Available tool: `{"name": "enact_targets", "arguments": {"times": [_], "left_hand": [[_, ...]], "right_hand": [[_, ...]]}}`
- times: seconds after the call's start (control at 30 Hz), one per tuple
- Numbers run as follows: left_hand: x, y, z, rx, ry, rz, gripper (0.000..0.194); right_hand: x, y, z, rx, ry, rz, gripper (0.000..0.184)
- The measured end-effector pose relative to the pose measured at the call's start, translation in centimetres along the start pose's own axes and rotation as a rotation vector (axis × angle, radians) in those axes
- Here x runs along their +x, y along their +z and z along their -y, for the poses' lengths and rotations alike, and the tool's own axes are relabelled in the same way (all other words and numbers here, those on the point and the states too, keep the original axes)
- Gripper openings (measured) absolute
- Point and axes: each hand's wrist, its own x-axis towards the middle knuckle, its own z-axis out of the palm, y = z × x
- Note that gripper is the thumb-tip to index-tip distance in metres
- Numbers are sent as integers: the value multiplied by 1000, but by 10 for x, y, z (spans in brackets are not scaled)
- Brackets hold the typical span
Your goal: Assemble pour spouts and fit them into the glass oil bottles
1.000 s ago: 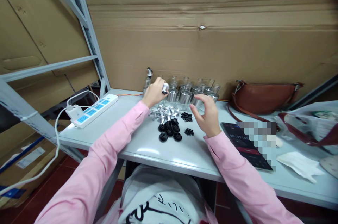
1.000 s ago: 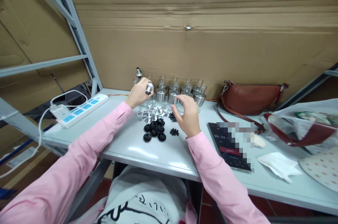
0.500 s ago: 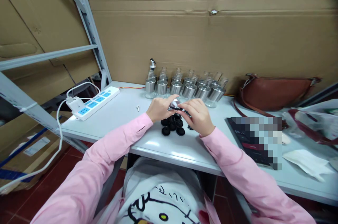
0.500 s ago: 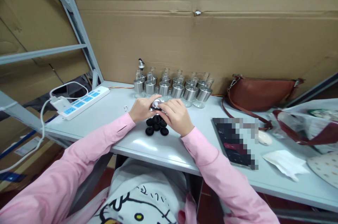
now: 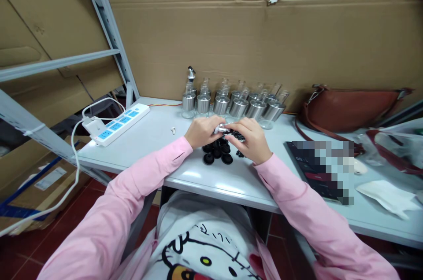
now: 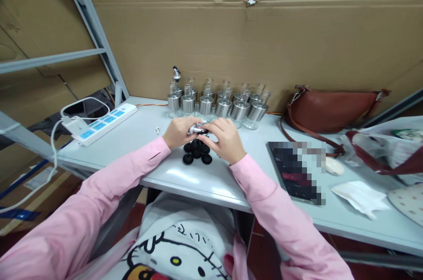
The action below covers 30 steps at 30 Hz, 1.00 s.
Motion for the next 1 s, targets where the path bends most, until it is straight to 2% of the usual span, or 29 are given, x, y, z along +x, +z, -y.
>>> {"name": "enact_targets", "arguments": {"times": [0.1, 0.23, 0.33, 0.53, 0.67, 0.73, 0.83, 1.0], "left_hand": [[0, 3, -1, 36, 55, -30, 33], [0, 3, -1, 78, 60, 12, 40], [2, 2, -3, 124, 70, 5, 39], [4, 3, -2, 172, 137, -89, 33], [2, 3, 10, 104, 35, -149, 20], [1, 2, 17, 93, -32, -146, 13], [1, 1, 21, 79, -75, -130, 9], [1, 0, 14, 72, -48, -132, 10]], "right_hand": [[1, 0, 1, -77, 43, -28, 31], [1, 2, 2, -139, 94, -3, 39], [1, 4, 5, -143, 124, 45, 34], [0, 3, 7, -147, 180, 139, 18], [-1, -3, 7, -87, 165, 38, 16], [-1, -6, 6, -67, 205, -27, 20], [0, -8, -6, -40, 331, -10, 23], [-10, -5, -49, -11, 528, 155, 26]]}}
